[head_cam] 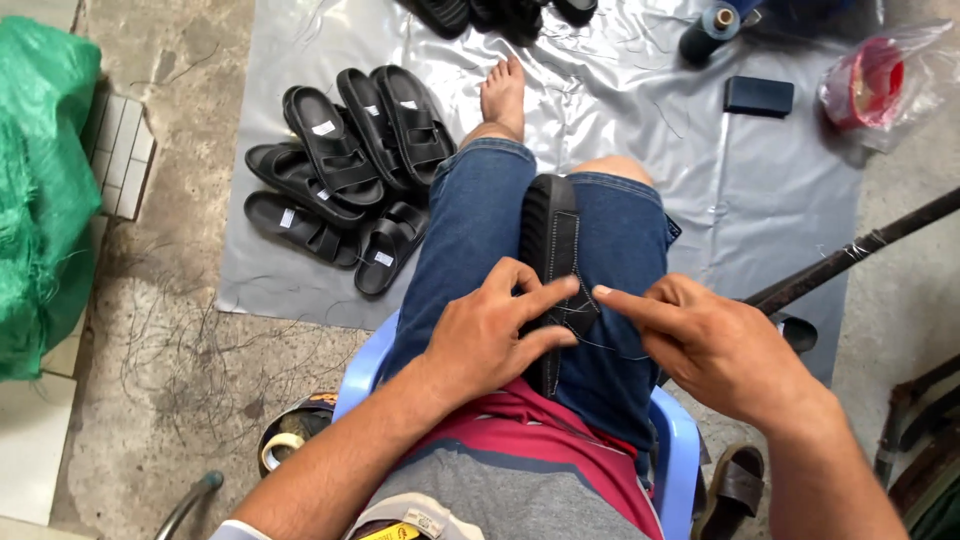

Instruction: Hand-stitching the sole of a black sandal using a needle and thread.

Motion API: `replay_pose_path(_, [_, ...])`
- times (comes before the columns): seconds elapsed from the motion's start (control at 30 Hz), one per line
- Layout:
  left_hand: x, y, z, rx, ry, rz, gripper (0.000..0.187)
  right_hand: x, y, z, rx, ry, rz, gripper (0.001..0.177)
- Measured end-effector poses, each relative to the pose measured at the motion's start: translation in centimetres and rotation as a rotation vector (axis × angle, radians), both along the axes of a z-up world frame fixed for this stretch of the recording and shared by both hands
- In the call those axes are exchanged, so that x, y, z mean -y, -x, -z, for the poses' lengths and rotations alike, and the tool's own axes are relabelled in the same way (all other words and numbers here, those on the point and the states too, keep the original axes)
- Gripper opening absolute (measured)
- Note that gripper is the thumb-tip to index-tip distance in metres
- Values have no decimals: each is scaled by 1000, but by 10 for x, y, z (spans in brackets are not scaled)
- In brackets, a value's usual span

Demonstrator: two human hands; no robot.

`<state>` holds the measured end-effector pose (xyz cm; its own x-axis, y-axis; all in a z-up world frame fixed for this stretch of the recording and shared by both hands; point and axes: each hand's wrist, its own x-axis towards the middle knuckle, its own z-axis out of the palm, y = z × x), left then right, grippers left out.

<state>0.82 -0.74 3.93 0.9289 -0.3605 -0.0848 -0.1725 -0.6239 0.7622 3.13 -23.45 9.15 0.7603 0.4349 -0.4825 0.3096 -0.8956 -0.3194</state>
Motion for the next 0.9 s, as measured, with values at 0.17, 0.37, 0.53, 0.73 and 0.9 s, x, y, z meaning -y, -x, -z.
replay_pose_path(0.17, [1, 10, 9, 88, 177, -60, 16, -12, 10, 19, -61, -350, 151, 53])
replay_pose_path(0.37, [-4, 13, 16, -35, 316, -165, 11, -40, 25, 30, 106, -693, 235, 16])
replay_pose_path(0.53, [-5, 28, 19, 45, 249, -81, 12, -39, 29, 38, 278, -370, 300, 22])
replay_pose_path(0.73, [0, 31, 22, 105, 153, -87, 8, -34, 22, 46, -126, -265, 278, 21])
replay_pose_path(0.9, [-3, 30, 24, 73, 234, -61, 10, 25, -2, 46, -361, -1420, 1604, 5])
